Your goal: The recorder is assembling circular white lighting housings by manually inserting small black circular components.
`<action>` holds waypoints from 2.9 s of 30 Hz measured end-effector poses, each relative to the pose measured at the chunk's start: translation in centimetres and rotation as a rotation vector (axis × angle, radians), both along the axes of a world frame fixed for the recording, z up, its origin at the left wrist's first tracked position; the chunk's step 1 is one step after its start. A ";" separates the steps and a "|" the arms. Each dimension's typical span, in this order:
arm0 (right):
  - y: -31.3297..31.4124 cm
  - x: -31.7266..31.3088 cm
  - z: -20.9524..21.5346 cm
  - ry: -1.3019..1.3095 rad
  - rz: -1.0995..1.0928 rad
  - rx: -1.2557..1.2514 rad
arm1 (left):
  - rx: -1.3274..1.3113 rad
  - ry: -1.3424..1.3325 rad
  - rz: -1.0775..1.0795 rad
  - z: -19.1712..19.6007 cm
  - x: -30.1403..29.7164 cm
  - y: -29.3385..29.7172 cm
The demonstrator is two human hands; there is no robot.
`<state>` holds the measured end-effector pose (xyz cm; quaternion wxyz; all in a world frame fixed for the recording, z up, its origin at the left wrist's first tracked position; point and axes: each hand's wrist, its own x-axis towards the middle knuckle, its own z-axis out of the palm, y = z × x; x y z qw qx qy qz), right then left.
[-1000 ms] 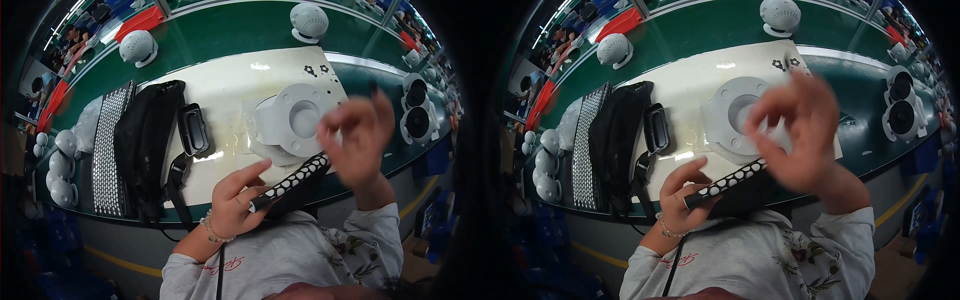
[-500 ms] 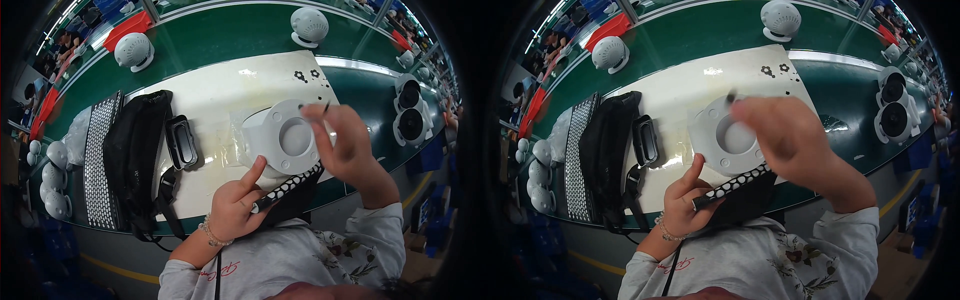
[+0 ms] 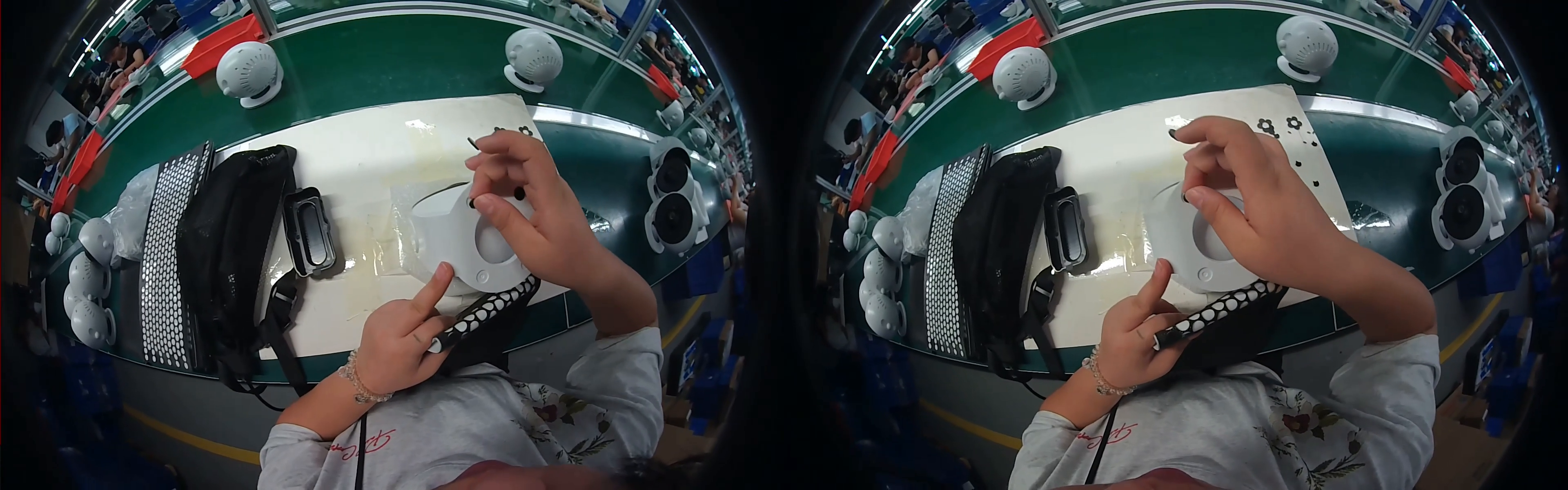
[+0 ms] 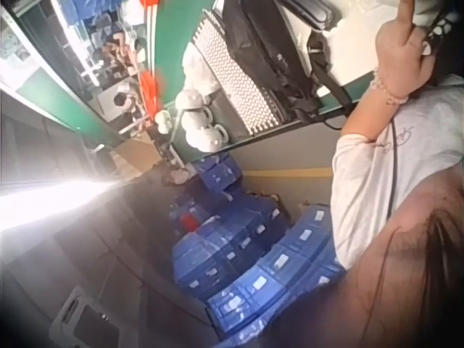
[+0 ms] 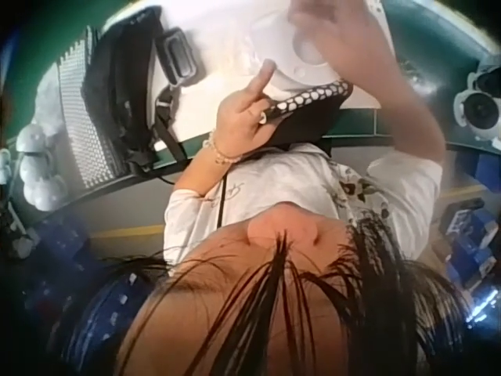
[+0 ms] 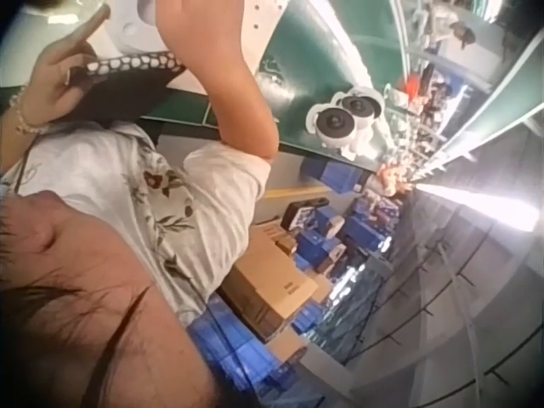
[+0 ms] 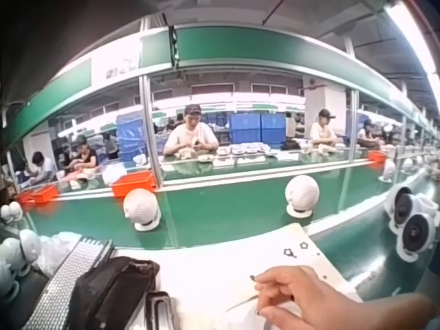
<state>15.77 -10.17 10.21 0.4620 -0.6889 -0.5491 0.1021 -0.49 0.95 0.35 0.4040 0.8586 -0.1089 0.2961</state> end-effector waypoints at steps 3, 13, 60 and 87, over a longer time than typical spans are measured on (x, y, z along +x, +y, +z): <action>-0.3 -0.5 0.1 -0.032 -0.047 -0.043 | 0.001 -0.012 -0.003 -0.1 0.0 0.0; -2.6 -2.9 -0.1 -0.661 -0.183 -0.074 | -0.031 -0.026 -0.010 -0.1 0.0 0.0; -6.6 -3.4 -4.4 -0.189 -0.430 0.036 | -0.044 0.033 0.121 -0.2 0.3 -0.4; -7.4 -2.3 -5.2 0.732 -0.347 0.208 | -0.031 0.049 0.104 -0.6 0.2 -0.4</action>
